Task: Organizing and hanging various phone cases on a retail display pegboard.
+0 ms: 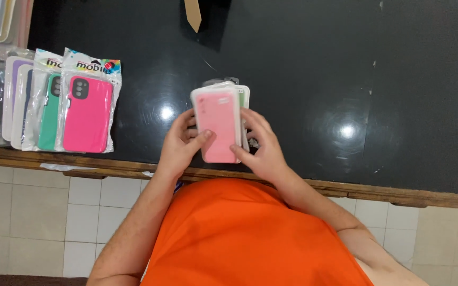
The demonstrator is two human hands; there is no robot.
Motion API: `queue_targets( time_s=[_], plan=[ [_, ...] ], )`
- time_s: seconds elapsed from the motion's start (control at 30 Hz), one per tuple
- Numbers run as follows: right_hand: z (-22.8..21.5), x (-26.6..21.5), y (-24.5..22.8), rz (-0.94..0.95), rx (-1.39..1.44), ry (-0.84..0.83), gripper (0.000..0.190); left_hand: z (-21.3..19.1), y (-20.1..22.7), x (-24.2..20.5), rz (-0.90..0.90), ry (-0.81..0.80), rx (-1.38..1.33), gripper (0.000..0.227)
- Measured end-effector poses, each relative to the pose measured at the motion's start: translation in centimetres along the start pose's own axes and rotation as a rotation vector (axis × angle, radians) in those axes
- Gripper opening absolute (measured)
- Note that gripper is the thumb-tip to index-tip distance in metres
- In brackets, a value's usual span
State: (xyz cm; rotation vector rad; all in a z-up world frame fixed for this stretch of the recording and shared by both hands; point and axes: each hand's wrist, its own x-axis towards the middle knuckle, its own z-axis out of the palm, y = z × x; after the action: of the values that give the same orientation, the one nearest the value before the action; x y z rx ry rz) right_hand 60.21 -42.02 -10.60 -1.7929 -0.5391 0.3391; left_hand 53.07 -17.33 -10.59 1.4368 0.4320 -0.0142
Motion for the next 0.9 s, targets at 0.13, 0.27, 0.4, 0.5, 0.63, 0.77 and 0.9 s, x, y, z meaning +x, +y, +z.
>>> queue_targets(
  time_s=[0.13,0.27,0.4,0.5,0.63,0.77,0.9],
  plan=[
    [1.2,-0.9,-0.6,-0.052,0.034,-0.047,0.087,-1.0,-3.4,0.2,-0.024,-0.022,-0.113,0.064],
    [1.4,-1.2,0.7,-0.060,0.276,-0.080,0.088,-1.3,-3.7,-0.4,-0.044,0.021,-0.324,0.054],
    [1.4,-0.8,1.8,-0.075,0.245,-0.005,0.081,-1.1,-2.1,-0.6,-0.049,0.006,-0.189,0.066],
    [0.5,-0.2,2.2,0.020,0.086,0.031,0.086,0.7,-0.5,-0.3,0.000,0.017,-0.031,0.077],
    [0.2,0.2,1.2,0.084,0.170,-0.022,0.096,1.5,2.4,0.1,0.214,0.010,0.317,0.100],
    [0.5,0.6,0.6,0.104,0.190,-0.036,0.100,1.3,2.2,0.1,0.053,-0.120,0.331,0.114],
    [1.5,0.7,1.8,0.075,0.232,-0.046,0.103,1.7,4.4,-0.7,0.051,-0.119,0.156,0.109]
  ],
)
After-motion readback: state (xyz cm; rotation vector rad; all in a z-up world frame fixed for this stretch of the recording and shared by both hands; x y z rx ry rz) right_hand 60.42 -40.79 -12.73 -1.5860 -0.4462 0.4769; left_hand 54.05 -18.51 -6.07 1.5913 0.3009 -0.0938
